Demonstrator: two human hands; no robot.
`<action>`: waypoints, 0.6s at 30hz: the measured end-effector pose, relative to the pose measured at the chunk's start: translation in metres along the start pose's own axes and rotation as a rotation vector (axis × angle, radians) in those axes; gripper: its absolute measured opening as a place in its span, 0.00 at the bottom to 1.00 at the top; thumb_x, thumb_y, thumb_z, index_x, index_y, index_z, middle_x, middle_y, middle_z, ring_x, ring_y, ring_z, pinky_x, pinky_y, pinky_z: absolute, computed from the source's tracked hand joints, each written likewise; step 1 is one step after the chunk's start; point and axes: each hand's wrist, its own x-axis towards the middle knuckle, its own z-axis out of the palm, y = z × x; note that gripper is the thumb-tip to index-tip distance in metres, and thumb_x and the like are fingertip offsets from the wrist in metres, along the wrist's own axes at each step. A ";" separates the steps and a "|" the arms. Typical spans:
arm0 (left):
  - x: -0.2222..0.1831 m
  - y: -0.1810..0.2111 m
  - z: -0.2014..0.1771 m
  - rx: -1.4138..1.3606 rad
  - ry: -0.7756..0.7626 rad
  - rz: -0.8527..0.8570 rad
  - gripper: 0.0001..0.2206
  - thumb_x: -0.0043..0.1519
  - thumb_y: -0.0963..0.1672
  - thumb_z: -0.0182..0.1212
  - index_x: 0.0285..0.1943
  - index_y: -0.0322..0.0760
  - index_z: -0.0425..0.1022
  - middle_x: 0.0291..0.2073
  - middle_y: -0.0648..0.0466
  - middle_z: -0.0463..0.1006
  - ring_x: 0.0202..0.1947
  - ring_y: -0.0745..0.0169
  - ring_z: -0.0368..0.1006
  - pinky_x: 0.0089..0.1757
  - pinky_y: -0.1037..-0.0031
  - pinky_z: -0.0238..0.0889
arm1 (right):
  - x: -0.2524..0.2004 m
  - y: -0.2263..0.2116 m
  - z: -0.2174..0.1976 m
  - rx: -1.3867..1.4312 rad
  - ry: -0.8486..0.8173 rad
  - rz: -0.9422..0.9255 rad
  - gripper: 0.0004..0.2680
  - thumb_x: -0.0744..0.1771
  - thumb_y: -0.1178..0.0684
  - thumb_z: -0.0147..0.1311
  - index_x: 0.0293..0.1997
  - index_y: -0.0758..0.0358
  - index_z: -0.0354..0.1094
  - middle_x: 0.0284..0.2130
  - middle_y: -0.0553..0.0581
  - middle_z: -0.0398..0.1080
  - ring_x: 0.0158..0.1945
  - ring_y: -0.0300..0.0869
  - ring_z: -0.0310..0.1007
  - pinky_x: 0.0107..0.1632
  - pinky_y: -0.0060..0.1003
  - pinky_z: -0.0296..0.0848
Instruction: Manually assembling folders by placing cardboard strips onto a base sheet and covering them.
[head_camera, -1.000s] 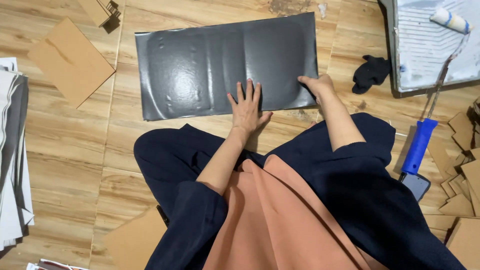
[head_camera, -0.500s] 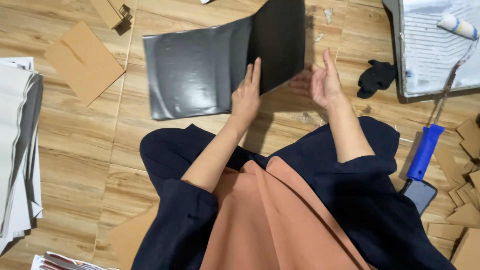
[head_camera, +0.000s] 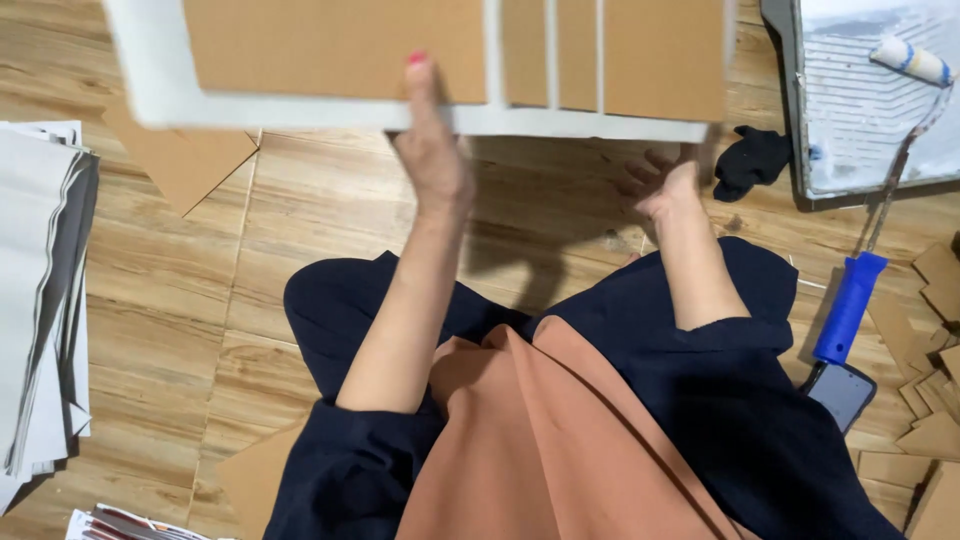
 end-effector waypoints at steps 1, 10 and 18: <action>0.024 -0.034 -0.022 0.001 0.003 0.001 0.31 0.47 0.52 0.53 0.56 0.26 0.61 0.56 0.40 0.63 0.58 0.53 0.61 0.57 0.72 0.53 | -0.001 0.003 0.002 -0.001 -0.001 0.003 0.30 0.59 0.31 0.30 0.64 0.58 0.46 0.62 0.66 0.45 0.64 0.63 0.42 0.61 0.60 0.45; 0.093 -0.230 -0.180 -0.160 0.270 -0.415 0.21 0.54 0.40 0.62 0.54 0.27 0.60 0.44 0.39 0.69 0.42 0.34 0.69 0.39 0.40 0.64 | -0.006 0.015 0.010 0.154 -0.070 0.091 0.32 0.59 0.27 0.13 0.65 0.57 0.34 0.64 0.62 0.41 0.65 0.60 0.41 0.61 0.62 0.38; 0.113 -0.238 -0.203 -0.214 0.381 -0.405 0.19 0.55 0.44 0.59 0.53 0.36 0.59 0.44 0.44 0.62 0.41 0.39 0.68 0.41 0.52 0.69 | 0.136 0.035 -0.048 0.020 -0.077 -0.028 0.14 0.58 0.60 0.62 0.41 0.69 0.61 0.42 0.62 0.66 0.51 0.57 0.67 0.54 0.56 0.62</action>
